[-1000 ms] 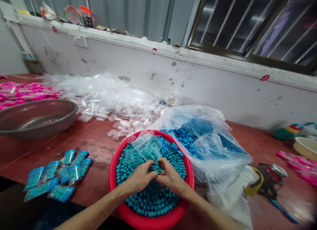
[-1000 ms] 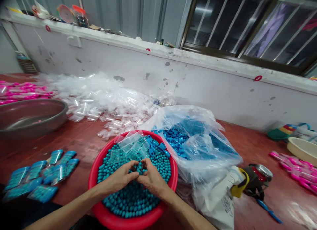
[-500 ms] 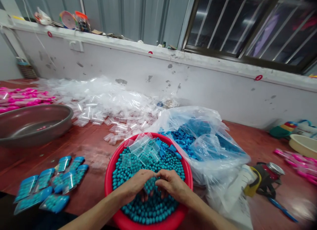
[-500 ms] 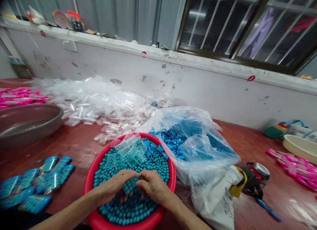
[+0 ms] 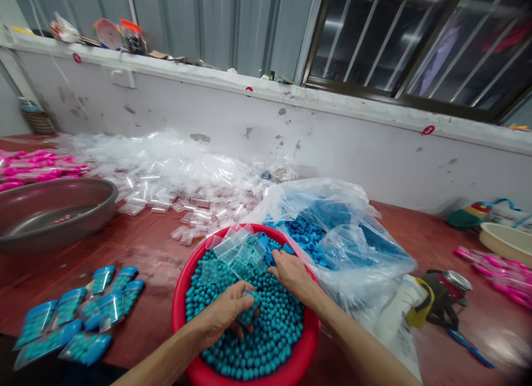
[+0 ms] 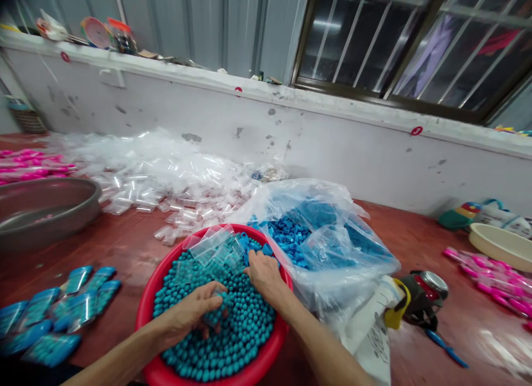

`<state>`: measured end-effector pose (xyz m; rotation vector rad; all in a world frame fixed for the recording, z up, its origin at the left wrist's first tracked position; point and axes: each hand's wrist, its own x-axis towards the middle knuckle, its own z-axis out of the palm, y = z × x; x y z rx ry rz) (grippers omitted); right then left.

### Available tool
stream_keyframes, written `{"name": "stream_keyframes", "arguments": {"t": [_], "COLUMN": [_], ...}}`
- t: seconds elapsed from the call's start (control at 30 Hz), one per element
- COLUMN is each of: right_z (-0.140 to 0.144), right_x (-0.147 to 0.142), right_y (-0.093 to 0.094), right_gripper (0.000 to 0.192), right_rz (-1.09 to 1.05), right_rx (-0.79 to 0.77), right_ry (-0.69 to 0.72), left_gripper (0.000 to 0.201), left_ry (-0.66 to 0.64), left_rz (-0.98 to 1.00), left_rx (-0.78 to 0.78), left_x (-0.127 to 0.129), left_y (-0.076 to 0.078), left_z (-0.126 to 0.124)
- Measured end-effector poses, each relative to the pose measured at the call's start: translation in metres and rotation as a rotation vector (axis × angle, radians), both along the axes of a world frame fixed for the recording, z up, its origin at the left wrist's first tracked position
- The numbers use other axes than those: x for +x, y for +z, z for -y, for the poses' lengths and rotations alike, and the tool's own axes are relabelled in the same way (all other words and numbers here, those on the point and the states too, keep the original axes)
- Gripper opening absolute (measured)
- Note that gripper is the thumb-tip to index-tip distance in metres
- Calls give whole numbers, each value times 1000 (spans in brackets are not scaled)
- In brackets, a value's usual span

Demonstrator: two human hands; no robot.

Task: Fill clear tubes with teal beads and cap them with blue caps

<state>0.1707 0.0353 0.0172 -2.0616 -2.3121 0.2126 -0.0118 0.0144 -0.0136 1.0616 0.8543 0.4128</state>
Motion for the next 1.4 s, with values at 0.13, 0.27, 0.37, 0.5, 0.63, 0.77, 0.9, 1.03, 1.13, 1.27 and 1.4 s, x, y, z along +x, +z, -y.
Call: {"name": "stream_keyframes", "arguments": {"t": [0.13, 0.27, 0.37, 0.5, 0.63, 0.77, 0.9, 1.03, 1.13, 1.27, 1.4], "right_z": [-7, 15, 36, 46, 41, 42, 48, 44, 37, 38, 44], "right_x": [-4, 11, 18, 15, 15, 15, 6, -2, -2, -5, -15], "right_y": [-10, -12, -7, -3, 0, 3, -4, -17, -19, -14, -19], "right_gripper": [17, 17, 21, 20, 22, 23, 26, 21, 18, 17, 17], "right_rz": [-4, -22, -41, -7, -11, 54, 181, 242, 163, -350, -749], "right_rx": [-25, -53, -121, -168, -102, -22, 31, 104, 97, 42, 21], "right_ry": [24, 45, 47, 58, 19, 71, 277, 401, 324, 135, 136], "left_gripper": [40, 37, 36, 36, 35, 33, 34, 36, 36, 37, 34], "left_ry": [115, 188, 213, 204, 183, 172, 160, 137, 126, 109, 140], "left_rz": [-41, -48, -56, -57, -44, -65, -80, -54, -60, -49, -20], "left_rx": [-19, -36, -49, -47, -34, -14, 11, 25, 40, 49, 165], "left_x": [0, -1, 0, -1, -2, -2, -1, -2, -2, -1, 1], "left_y": [-3, -1, 2, 2, -1, -1, 1, 0, 0, 0, -6], "left_z": [-2, -3, -2, -2, -3, -3, -2, -1, -1, 0, 0]}}
